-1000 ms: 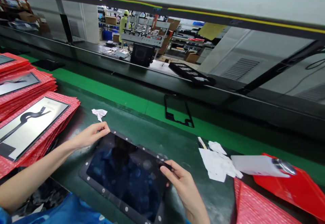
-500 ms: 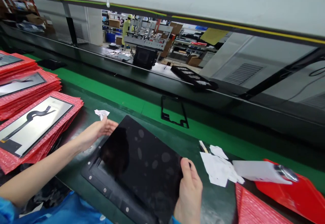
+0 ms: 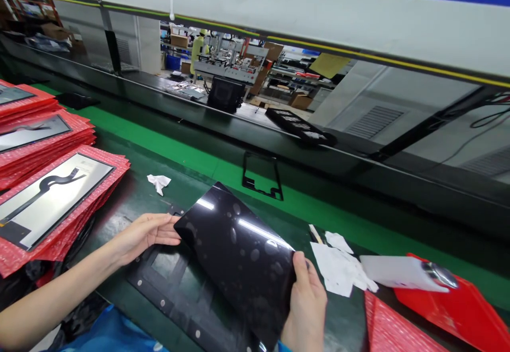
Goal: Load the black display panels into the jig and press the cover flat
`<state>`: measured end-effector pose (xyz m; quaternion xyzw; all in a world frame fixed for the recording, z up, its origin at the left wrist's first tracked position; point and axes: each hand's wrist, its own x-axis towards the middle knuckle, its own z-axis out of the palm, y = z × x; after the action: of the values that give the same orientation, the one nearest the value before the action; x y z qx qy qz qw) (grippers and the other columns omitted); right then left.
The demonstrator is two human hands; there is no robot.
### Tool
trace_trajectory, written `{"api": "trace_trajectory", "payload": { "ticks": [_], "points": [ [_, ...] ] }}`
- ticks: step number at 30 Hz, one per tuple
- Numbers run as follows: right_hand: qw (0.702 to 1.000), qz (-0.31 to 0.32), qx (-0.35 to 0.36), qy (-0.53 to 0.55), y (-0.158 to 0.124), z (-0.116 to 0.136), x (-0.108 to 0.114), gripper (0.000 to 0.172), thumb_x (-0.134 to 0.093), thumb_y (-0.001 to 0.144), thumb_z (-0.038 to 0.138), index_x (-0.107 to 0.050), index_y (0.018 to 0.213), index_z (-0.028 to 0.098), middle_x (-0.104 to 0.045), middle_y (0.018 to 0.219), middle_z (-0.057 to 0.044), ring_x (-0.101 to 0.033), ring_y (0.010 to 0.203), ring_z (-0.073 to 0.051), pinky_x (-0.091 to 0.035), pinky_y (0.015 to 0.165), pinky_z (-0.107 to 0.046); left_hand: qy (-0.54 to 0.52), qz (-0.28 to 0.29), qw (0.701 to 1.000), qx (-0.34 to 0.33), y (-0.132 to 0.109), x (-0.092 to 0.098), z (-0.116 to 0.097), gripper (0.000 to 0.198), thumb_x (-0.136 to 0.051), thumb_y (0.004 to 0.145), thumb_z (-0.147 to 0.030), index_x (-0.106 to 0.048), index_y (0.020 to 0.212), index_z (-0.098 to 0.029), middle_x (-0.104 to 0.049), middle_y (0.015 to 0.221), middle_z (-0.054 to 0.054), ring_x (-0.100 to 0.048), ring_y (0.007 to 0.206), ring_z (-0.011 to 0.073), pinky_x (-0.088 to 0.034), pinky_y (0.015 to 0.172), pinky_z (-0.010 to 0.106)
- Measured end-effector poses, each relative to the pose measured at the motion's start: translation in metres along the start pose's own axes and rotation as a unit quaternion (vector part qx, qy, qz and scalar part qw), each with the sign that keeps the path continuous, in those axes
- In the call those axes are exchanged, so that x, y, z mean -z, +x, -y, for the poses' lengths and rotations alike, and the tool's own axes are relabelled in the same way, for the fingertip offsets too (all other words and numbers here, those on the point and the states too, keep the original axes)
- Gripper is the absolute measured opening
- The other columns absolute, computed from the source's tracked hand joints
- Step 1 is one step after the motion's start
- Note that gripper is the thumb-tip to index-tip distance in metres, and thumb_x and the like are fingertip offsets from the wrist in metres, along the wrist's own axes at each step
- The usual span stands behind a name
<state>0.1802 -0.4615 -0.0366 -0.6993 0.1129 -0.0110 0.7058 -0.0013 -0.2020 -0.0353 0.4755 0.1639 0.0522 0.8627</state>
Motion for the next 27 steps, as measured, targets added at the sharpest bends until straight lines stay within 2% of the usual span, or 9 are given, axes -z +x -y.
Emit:
{"api": "trace_trajectory", "payload": {
  "ticks": [5, 9, 12, 15, 19, 24, 27],
  "points": [
    [1.000, 0.023, 0.005, -0.008, 0.003, 0.000, -0.005, 0.043, -0.077, 0.070, 0.054, -0.068, 0.093, 0.018, -0.072, 0.091, -0.005, -0.065, 0.079, -0.021, -0.054, 0.063, -0.032, 0.024, -0.032, 0.999, -0.020, 0.005, -0.001, 0.004, 0.042, -0.078, 0.078, -0.038, -0.074, 0.112, -0.013, -0.075, 0.106, 0.013, -0.071, 0.093, 0.0224, -0.056, 0.088, 0.035],
    [0.998, 0.021, 0.011, 0.061, -0.006, 0.006, -0.025, 0.043, -0.076, 0.071, 0.055, -0.065, 0.092, 0.018, -0.070, 0.088, -0.003, -0.063, 0.078, -0.019, -0.053, 0.066, -0.031, 0.040, -0.096, 0.992, -0.068, 0.030, 0.007, 0.007, 0.042, -0.082, 0.073, -0.039, -0.075, 0.105, -0.014, -0.075, 0.103, 0.010, -0.070, 0.088, 0.0189, -0.055, 0.085, 0.031],
    [0.992, 0.030, 0.075, 0.095, -0.011, 0.006, -0.050, 0.041, -0.072, 0.074, 0.056, -0.060, 0.090, 0.020, -0.065, 0.082, 0.002, -0.059, 0.075, -0.016, -0.050, 0.067, -0.030, 0.040, -0.134, 0.985, -0.098, 0.058, 0.021, -0.001, 0.044, -0.078, 0.075, -0.046, -0.074, 0.104, -0.014, -0.075, 0.098, 0.010, -0.070, 0.090, 0.0195, -0.054, 0.086, 0.031],
    [0.983, 0.047, 0.161, 0.075, -0.007, 0.007, -0.078, 0.042, -0.064, 0.080, 0.062, -0.057, 0.087, 0.021, -0.060, 0.077, 0.004, -0.056, 0.072, -0.015, -0.047, 0.068, -0.029, 0.041, -0.154, 0.980, -0.119, 0.083, 0.038, -0.016, 0.043, -0.076, 0.076, -0.051, -0.072, 0.099, -0.014, -0.074, 0.093, 0.008, -0.069, 0.085, 0.0175, -0.054, 0.085, 0.031],
    [0.975, 0.057, 0.206, 0.059, 0.009, 0.015, -0.103, 0.043, -0.062, 0.081, 0.062, -0.057, 0.082, 0.020, -0.056, 0.074, 0.004, -0.050, 0.073, -0.014, -0.043, 0.071, -0.028, 0.065, -0.146, 0.981, -0.111, 0.094, 0.058, -0.029, 0.040, -0.082, 0.070, -0.047, -0.070, 0.088, -0.013, -0.072, 0.083, 0.007, -0.067, 0.075, 0.0155, -0.055, 0.083, 0.034],
    [0.969, 0.085, 0.225, 0.054, 0.019, 0.027, -0.100, 0.039, -0.064, 0.081, 0.057, -0.059, 0.083, 0.019, -0.055, 0.079, 0.003, -0.047, 0.076, -0.014, -0.039, 0.073, -0.028, 0.097, -0.141, 0.979, -0.113, 0.083, 0.061, -0.023, 0.038, -0.087, 0.064, -0.041, -0.067, 0.080, -0.012, -0.066, 0.069, 0.003, -0.064, 0.064, 0.0141, -0.054, 0.072, 0.031],
    [0.957, 0.052, 0.283, 0.034, 0.006, 0.034, -0.090, 0.035, -0.062, 0.085, 0.054, -0.060, 0.083, 0.019, -0.055, 0.078, 0.002, -0.047, 0.076, -0.015, -0.039, 0.073, -0.029, 0.108, -0.157, 0.970, -0.150, 0.083, 0.052, -0.019, 0.037, -0.086, 0.063, -0.040, -0.064, 0.075, -0.013, -0.062, 0.063, 0.000, -0.058, 0.057, 0.0102, -0.047, 0.062, 0.024]
  ]
}}
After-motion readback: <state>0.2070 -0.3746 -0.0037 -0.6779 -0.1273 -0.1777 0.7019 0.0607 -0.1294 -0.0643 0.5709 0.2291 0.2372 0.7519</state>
